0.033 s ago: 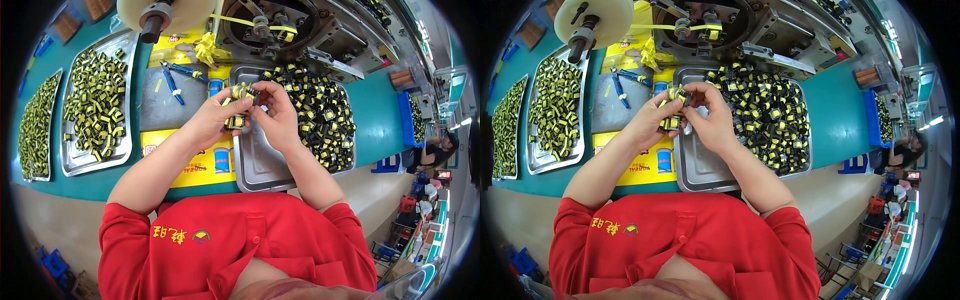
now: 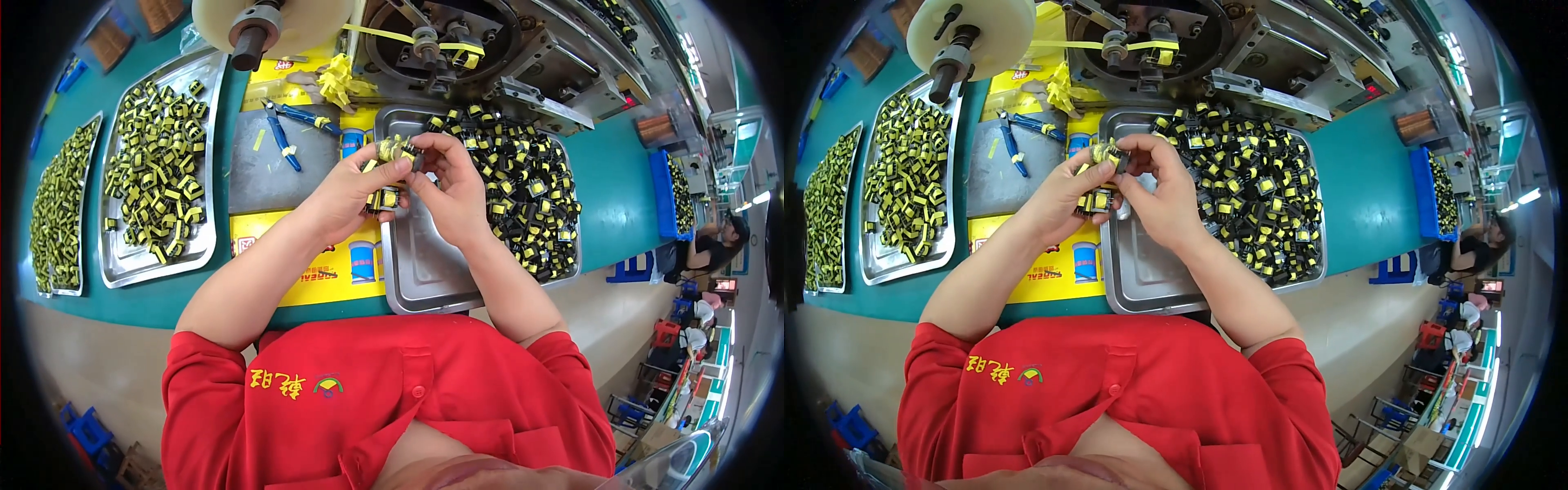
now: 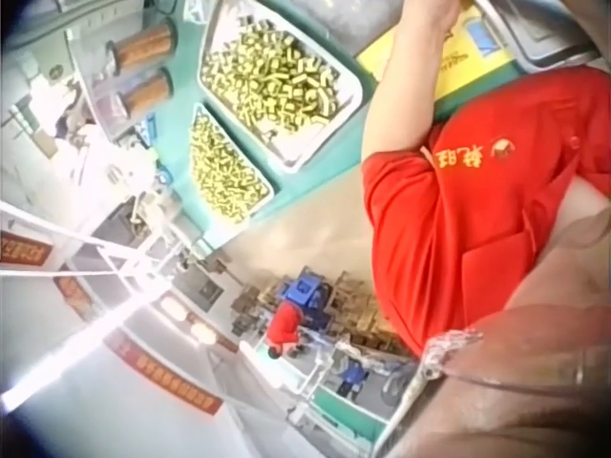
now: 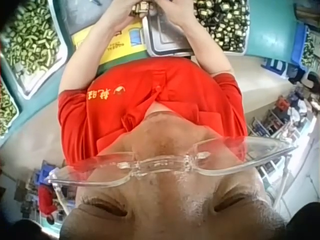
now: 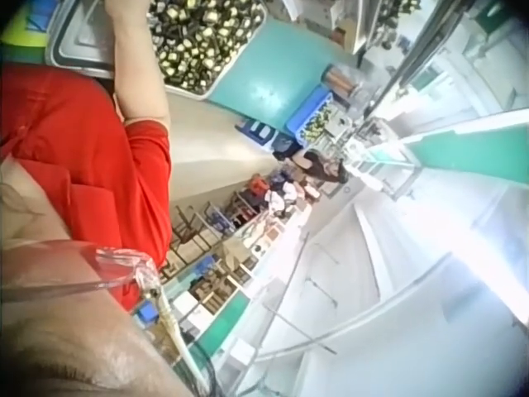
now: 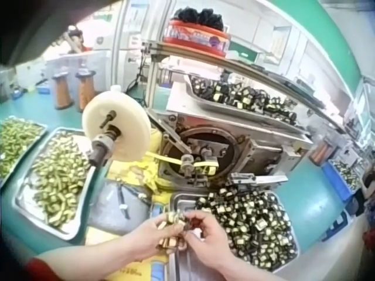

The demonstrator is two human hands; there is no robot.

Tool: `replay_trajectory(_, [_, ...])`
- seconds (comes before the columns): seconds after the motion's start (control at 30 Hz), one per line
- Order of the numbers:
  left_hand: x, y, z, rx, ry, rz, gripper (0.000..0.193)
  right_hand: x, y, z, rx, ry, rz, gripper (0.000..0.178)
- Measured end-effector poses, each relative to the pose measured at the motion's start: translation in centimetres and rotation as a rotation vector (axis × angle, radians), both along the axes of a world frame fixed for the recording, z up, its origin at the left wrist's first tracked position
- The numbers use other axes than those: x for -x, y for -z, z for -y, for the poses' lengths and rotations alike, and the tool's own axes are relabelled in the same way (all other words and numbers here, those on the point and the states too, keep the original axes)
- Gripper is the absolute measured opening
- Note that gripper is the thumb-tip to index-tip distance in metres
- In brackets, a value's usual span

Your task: The person assembles small electronic components by hand, applying yellow labels to them and using pliers to cut them.

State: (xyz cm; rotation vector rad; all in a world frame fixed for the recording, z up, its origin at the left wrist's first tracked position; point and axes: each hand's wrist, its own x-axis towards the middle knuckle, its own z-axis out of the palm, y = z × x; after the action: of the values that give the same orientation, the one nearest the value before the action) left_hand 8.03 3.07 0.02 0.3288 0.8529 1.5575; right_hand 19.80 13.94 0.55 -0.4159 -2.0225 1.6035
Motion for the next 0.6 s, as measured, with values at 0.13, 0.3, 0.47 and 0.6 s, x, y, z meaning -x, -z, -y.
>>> replay_trajectory(0.13, [0.13, 0.27, -0.08, -0.01, 0.011, 0.005, 0.028, -0.1, 0.02, -0.23, 0.035, -0.035, 0.009, 0.035])
replay_trajectory(0.3, [0.11, 0.71, -0.18, -0.031, 0.018, 0.016, 0.029, -0.1, 0.33, -0.4, 0.022, -0.038, 0.009, 0.035])
replay_trajectory(0.47, [0.08, 0.54, -0.3, -0.041, 0.042, 0.017, 0.031, 0.04, 0.47, -0.22, 0.001, 0.033, -0.018, 0.03])
replay_trajectory(0.6, [0.22, 0.64, -0.32, -0.055, 0.069, -0.035, 0.032, -0.07, 0.38, -0.26, 0.01, 0.022, 0.017, 0.031])
